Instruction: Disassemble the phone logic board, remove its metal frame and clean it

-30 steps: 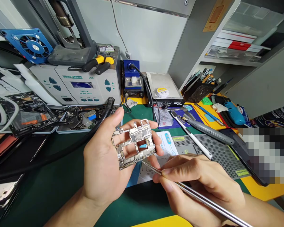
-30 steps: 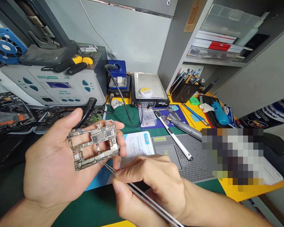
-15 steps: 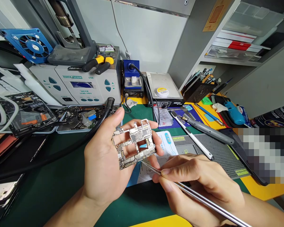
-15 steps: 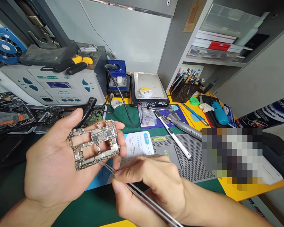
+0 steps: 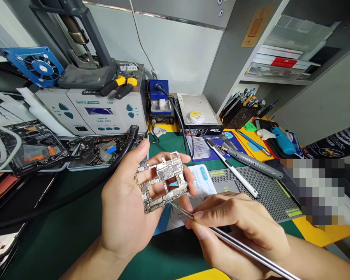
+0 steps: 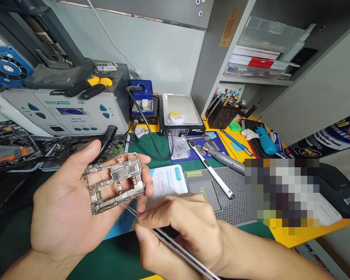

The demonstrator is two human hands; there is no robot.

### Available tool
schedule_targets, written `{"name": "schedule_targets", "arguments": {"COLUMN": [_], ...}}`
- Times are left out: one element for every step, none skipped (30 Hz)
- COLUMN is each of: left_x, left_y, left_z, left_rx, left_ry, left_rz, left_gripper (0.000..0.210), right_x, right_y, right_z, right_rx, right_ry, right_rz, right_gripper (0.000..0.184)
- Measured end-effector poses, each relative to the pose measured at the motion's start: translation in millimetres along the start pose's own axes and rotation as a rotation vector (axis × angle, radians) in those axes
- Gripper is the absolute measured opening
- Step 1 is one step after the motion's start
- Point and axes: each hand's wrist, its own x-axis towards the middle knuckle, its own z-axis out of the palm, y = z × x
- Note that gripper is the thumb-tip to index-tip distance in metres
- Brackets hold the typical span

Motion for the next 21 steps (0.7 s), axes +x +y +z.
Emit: {"name": "schedule_targets", "arguments": {"left_x": [0, 0, 0, 0, 0, -1, -1, -1, -1, -2, -2, -2, -2, -2, -2, -2, -2, -3, -3, -3, -3], "left_y": [0, 0, 0, 0, 0, 1, 1, 1, 1, 1, 1, 0, 0, 0, 0, 0, 0, 0, 0, 0, 1], "left_z": [0.3, 0.8, 1.5, 2.2, 3.0, 3.6, 4.2, 4.6, 4.9, 5.1, 5.1, 5.0, 4.7, 4.4, 4.0, 3.5, 3.0, 2.4, 1.8, 1.1, 0.4], "left_rx": [0.008, 0.019, 0.028, 0.032, 0.03, 0.028, 0.024, 0.021, 0.018, 0.017, 0.018, 0.022, 0.025, 0.027, 0.027, 0.026, 0.025, 0.023, 0.022, 0.018, 0.01], "left_ry": [0.012, 0.024, 0.043, 0.062, 0.073, 0.078, 0.079, 0.078, 0.075, 0.067, 0.065, 0.061, 0.054, 0.049, 0.041, 0.033, 0.02, 0.005, -0.005, -0.012, -0.012], "left_rz": [0.001, 0.001, 0.0, 0.0, 0.0, -0.002, -0.002, -0.001, 0.003, 0.005, 0.008, 0.013, 0.018, 0.023, 0.029, 0.035, 0.038, 0.041, 0.045, 0.048, 0.055], "left_gripper": [0.058, 0.059, 0.06, 0.06, 0.06, 0.059, 0.058, 0.058, 0.057, 0.057, 0.057, 0.058, 0.058, 0.059, 0.06, 0.06, 0.061, 0.061, 0.062, 0.062, 0.062], "right_x": [0, -1, -1, -2, -2, -1, -1, -1, -2, -3, -4, -6, -8, -9, -9, -9, -9, -8, -7, -6, -6], "right_y": [1, 2, 2, 3, 3, 3, 3, 2, 1, 1, 0, 0, 0, 1, 2, 3, 4, 5, 5, 6, 5], "right_z": [1, 2, 2, 2, 2, 2, 1, 1, 2, 2, 3, 3, 3, 2, 0, -3, -7, -10, -13, -14, -14], "right_rx": [0.005, 0.012, 0.018, 0.021, 0.016, 0.005, 0.0, -0.001, 0.003, 0.011, 0.018, 0.025, 0.032, 0.04, 0.053, 0.065, 0.072, 0.069, 0.059, 0.051, 0.046], "right_ry": [-0.002, -0.003, 0.005, 0.015, 0.022, 0.022, 0.01, -0.009, -0.033, -0.032, -0.002, 0.031, 0.067, 0.089, 0.092, 0.065, 0.02, -0.034, -0.075, -0.093, -0.076], "right_rz": [-0.01, -0.024, -0.039, -0.045, -0.044, -0.042, -0.038, -0.037, -0.041, -0.044, -0.046, -0.042, -0.036, -0.03, -0.036, -0.052, -0.08, -0.113, -0.139, -0.161, -0.174], "right_gripper": [0.03, 0.029, 0.028, 0.027, 0.027, 0.028, 0.029, 0.03, 0.031, 0.031, 0.031, 0.03, 0.03, 0.031, 0.031, 0.032, 0.033, 0.034, 0.034, 0.033, 0.032]}}
